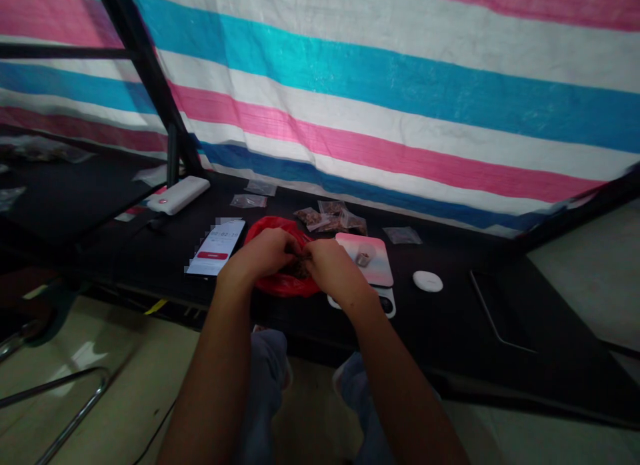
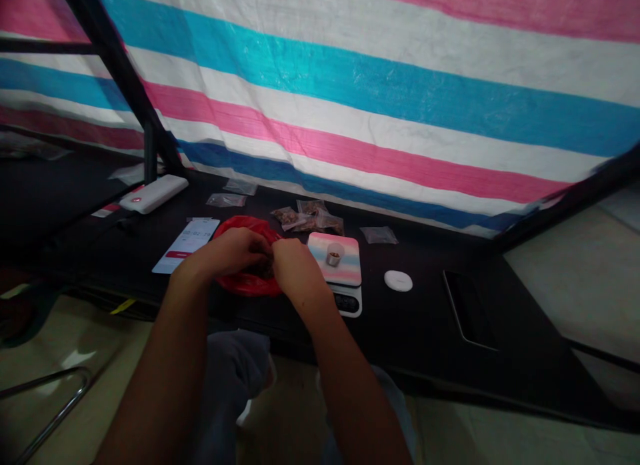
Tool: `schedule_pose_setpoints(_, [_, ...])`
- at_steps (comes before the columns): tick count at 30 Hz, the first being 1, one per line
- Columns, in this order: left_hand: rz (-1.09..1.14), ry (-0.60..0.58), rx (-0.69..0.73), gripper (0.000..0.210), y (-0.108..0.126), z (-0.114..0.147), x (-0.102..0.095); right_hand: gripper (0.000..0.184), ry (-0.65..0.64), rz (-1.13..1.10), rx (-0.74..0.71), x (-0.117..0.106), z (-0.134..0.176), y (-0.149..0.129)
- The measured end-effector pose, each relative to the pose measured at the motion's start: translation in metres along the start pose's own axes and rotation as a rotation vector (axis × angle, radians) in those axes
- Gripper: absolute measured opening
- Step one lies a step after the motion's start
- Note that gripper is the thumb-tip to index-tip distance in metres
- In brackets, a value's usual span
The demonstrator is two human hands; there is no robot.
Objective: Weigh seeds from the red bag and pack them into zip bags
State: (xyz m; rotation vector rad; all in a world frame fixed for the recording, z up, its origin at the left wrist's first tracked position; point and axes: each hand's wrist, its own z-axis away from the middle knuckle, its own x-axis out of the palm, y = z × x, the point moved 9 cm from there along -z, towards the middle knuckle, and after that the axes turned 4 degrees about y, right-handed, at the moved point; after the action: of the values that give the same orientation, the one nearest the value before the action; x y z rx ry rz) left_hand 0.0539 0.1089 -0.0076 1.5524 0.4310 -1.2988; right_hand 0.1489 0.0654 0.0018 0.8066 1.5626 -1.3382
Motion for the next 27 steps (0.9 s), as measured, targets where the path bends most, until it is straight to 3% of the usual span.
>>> schedule_pose_setpoints(5, [0.018, -0.014, 0.01, 0.033, 0.0, 0.0, 0.001, 0.019, 0.097, -0.167, -0.082, -0.011, 0.0, 0.002])
schedule_pose_setpoints(10, [0.029, 0.011, 0.016, 0.03, 0.005, 0.002, -0.003, 0.018, 0.187, -0.336, -0.098, -0.037, 0.007, 0.008])
schedule_pose_setpoints(17, [0.087, 0.037, 0.03, 0.025, 0.011, 0.003, -0.006, 0.016, 0.351, -0.414, 0.067, -0.084, 0.03, 0.068])
schedule_pose_setpoints(21, [0.134, 0.026, 0.036, 0.026, 0.014, 0.0, -0.003, 0.018, 0.367, -0.375, 0.132, -0.091, 0.039, 0.09])
schedule_pose_setpoints(27, [0.166, 0.1, 0.085, 0.027, 0.032, -0.002, -0.008, 0.017, 0.343, -0.3, 0.147, -0.089, 0.041, 0.093])
